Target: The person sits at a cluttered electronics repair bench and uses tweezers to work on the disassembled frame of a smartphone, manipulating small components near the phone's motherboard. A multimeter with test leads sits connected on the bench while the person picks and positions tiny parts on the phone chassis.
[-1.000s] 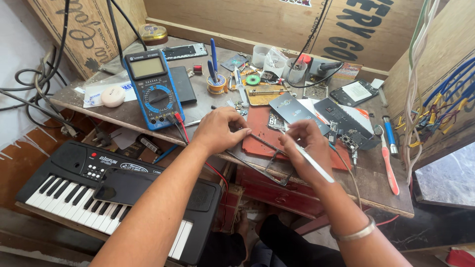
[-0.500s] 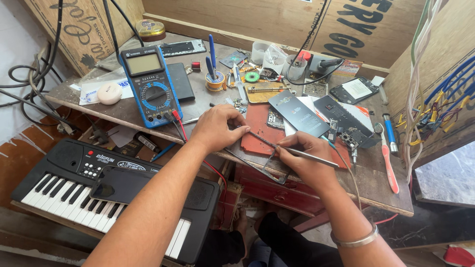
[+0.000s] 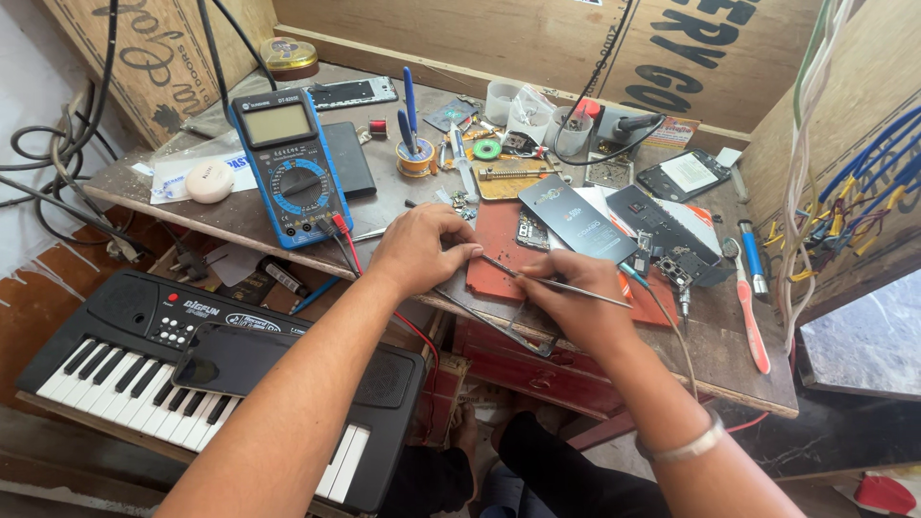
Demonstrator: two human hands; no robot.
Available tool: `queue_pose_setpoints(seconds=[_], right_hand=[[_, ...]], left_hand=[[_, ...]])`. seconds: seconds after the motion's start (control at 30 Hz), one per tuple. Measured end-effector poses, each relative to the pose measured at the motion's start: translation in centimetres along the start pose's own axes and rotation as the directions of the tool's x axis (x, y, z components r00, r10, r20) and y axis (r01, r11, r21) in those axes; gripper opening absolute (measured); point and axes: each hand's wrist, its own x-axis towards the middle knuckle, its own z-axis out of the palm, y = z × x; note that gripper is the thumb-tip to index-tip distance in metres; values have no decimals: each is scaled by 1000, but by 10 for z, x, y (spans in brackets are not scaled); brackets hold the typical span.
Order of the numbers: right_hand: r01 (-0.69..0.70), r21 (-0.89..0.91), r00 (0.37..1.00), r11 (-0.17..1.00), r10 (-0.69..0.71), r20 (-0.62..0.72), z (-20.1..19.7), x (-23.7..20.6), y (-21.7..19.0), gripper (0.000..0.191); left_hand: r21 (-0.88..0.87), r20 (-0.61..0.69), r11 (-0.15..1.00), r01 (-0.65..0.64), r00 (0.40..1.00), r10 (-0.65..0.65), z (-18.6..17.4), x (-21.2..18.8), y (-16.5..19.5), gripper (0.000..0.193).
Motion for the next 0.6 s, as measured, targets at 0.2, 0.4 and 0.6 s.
queue_pose_setpoints(seconds=[0.2,0.4,0.6], right_hand=[[-39,185,998,982,29,54,17,18,6,12],[-99,241,989,965,68,134,7,20,13,12],[-64,220,993,973,40,114,10,21,8,13]], left_hand=[[-2,9,1000,14,1000,-14,2,0,-3,18],[-12,-9,1000,-29,1000,29,2,0,-4,17],[-3,-16,1000,-19,1000,19,4,0,-6,20]])
